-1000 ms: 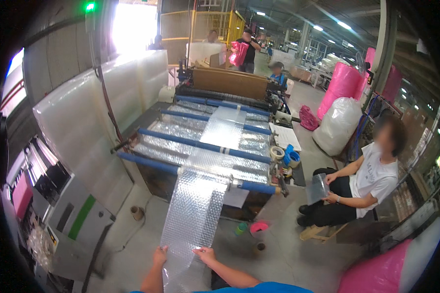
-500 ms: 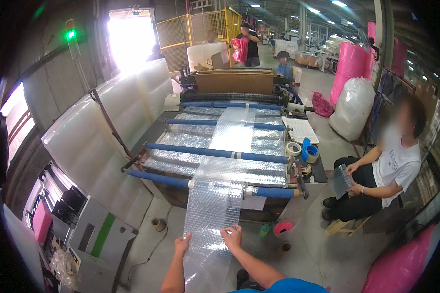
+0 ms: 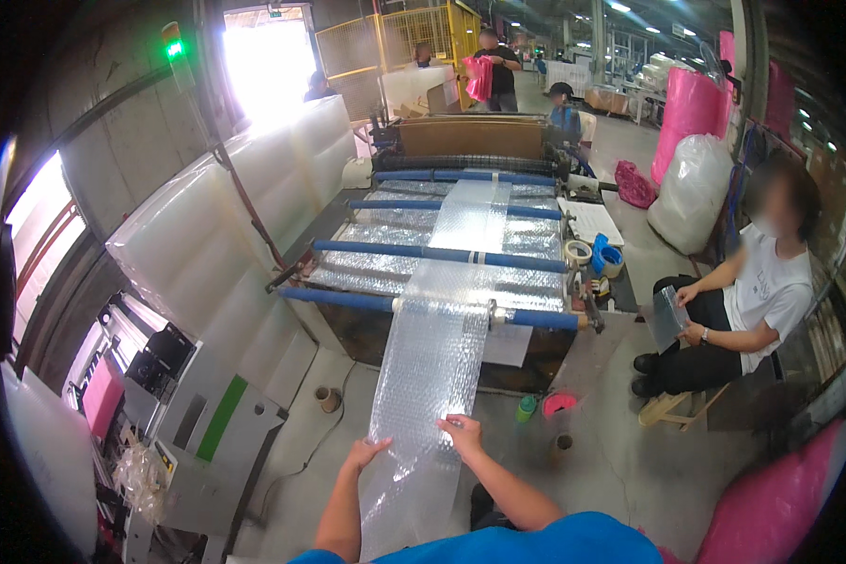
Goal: The person stands at a workstation and handles a long sheet of bubble wrap moving along a conveyor belt. They use both hands to guide, smooth, and adjust the plastic sheet as it feeds through the machinery. The person occasionally lifts and repositions the material to ensure it aligns correctly on the rollers.
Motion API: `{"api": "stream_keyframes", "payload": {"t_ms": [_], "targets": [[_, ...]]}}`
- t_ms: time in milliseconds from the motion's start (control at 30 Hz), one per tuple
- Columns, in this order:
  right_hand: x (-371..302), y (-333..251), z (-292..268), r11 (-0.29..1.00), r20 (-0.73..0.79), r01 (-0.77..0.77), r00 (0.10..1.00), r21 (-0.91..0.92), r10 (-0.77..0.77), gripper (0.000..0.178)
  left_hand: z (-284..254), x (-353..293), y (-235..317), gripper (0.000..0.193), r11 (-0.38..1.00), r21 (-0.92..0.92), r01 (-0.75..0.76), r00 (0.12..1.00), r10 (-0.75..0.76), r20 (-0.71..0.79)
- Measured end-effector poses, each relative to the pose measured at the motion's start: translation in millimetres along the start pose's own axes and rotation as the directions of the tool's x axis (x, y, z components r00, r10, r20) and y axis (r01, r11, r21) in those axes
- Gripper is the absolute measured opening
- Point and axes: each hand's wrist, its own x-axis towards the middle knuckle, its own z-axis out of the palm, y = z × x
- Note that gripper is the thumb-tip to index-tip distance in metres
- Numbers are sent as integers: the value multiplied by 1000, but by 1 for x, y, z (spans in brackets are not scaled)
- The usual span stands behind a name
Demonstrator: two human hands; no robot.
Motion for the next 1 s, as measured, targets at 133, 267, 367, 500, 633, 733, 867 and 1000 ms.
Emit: {"api": "stream_keyframes", "payload": {"t_ms": [133,267,367,500,633,733,867,1000], "targets": [[-56,18,5,993,159,-111,982,29,105,26,-3,-16,-8,82,993,82,86,984,-71,-163],[-102,16,17,950,278,-279,932,142,232,28,-13,-30,-11,85,985,169,30,983,2,-182],[-105,11,16,949,295,-307,915,72,274,32,-25,-53,10,80,982,183,40,999,-44,19],[-107,0,19,971,296,-229,925,-66,238,36,-26,-79,-2,73,990,139,16,999,-11,-36],[-111,0,15,970,236,-236,941,-61,244,36,-15,-97,-21,75,998,68,-5,987,16,-159],[-112,20,16,991,189,-135,973,-9,134,37,-10,-96,-60,71,990,140,13,957,29,-290],[-122,17,21,972,105,-211,974,103,201,34,-8,-111,-43,62,990,103,-97,954,122,-275],[-124,6,25,930,294,-334,914,150,281,27,-22,-107,-51,55,986,112,-120,949,148,-280]]}}
